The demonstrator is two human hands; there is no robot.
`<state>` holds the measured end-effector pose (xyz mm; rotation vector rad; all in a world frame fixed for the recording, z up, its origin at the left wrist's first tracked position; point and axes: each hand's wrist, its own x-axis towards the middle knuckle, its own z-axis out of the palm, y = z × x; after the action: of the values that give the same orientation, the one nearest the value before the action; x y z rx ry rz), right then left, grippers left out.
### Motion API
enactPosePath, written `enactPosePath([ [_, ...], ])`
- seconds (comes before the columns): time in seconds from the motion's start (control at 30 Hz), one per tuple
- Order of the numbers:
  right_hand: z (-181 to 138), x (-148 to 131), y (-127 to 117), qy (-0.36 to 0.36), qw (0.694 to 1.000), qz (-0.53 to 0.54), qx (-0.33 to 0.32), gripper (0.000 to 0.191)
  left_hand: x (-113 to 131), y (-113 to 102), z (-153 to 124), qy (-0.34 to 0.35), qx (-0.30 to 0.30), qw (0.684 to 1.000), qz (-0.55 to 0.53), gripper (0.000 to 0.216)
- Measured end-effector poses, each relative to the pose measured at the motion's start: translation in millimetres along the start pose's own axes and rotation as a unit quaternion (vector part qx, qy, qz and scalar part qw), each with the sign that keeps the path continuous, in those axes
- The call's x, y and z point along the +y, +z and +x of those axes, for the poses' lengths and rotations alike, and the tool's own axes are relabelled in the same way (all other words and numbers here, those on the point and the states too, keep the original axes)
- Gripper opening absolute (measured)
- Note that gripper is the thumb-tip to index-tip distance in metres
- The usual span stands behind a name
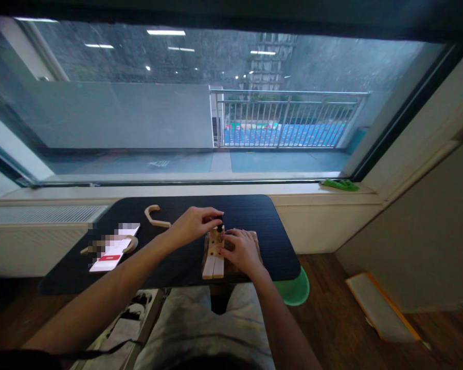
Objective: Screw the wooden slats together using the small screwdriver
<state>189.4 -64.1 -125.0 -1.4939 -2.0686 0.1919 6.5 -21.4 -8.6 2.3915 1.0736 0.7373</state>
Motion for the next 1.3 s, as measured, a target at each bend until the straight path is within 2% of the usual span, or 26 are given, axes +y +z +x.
enactPosePath([
  [0.57,-0.9,2.4,1.3,-0.008,1.0,0.006,0.006,0.031,4.9,-0.8,-2.7,-0.022,-0.016,1.0,0.011,0.035],
  [1.3,-0.1,0.5,0.1,-0.003,1.0,-0.006,0.003,0.031,-0.4,2.4,-0.9,-0.003,-0.006,0.998,0.057,0.033],
])
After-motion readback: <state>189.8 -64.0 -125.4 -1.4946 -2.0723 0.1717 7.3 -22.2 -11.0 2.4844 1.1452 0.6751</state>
